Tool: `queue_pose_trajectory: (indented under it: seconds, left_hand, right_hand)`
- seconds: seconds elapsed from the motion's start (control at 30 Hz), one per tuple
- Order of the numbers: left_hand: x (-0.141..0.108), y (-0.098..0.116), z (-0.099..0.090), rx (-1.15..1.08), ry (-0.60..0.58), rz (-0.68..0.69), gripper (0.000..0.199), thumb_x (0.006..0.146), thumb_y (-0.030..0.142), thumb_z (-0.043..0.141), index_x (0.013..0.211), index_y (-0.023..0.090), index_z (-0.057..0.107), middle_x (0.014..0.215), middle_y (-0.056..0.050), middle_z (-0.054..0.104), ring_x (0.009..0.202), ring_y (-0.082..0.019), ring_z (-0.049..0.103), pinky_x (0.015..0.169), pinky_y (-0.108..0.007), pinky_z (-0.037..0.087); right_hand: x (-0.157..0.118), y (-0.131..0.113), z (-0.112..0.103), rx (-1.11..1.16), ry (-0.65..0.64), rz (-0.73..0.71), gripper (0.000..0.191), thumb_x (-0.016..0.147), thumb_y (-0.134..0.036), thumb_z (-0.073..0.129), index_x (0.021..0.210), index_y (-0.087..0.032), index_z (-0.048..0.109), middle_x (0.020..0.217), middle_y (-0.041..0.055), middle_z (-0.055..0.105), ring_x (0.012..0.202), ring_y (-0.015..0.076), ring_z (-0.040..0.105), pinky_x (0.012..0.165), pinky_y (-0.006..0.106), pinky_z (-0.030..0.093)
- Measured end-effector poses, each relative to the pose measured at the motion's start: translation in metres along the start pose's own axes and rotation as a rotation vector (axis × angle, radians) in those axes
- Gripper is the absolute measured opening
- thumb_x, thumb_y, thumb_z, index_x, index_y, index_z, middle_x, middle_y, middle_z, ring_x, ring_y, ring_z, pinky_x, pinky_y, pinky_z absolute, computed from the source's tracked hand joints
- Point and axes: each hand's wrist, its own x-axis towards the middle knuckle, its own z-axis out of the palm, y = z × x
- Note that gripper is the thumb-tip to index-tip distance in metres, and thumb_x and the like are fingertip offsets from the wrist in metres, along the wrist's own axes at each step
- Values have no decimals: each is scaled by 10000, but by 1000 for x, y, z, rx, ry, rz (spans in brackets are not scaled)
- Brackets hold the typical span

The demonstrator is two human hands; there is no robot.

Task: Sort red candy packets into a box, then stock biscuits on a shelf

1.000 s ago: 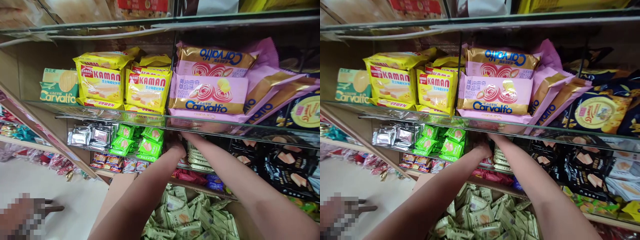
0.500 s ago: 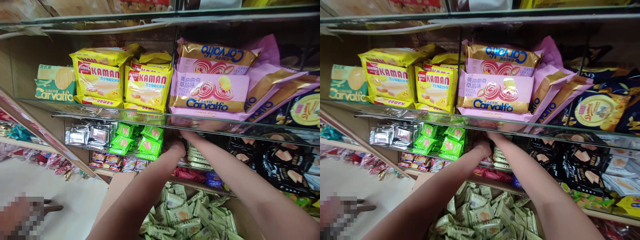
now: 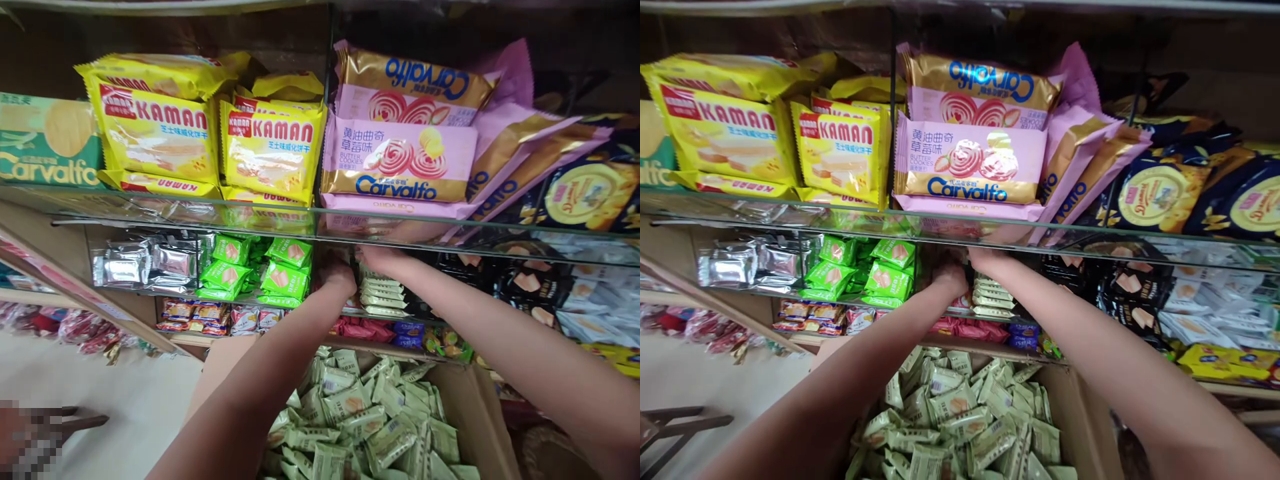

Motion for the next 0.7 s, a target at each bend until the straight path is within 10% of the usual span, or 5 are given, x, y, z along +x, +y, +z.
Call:
queue_pose_trajectory:
  seconds: [0.3, 0.7]
  left_hand:
    - [2, -1, 2, -17, 69, -33, 673, 672, 184, 556, 1286, 150, 281, 1359, -183, 234, 1193, -336, 291, 848, -424, 387]
    - [5, -7, 6, -88, 82, -64, 381, 804, 267, 487, 1164, 160, 424, 1203, -99, 444, 1034, -223, 478, 822, -422, 432]
  right_hand:
    - [-63, 11, -14, -230, -194, -99, 156, 732, -210, 527, 824, -147, 636, 850, 131, 656, 852, 251, 594, 720, 291, 409]
    - [27, -14, 41, -157, -49, 2, 280, 840, -338, 437, 1009, -145, 550, 1083, 80, 561, 981, 189, 521, 862, 426, 381]
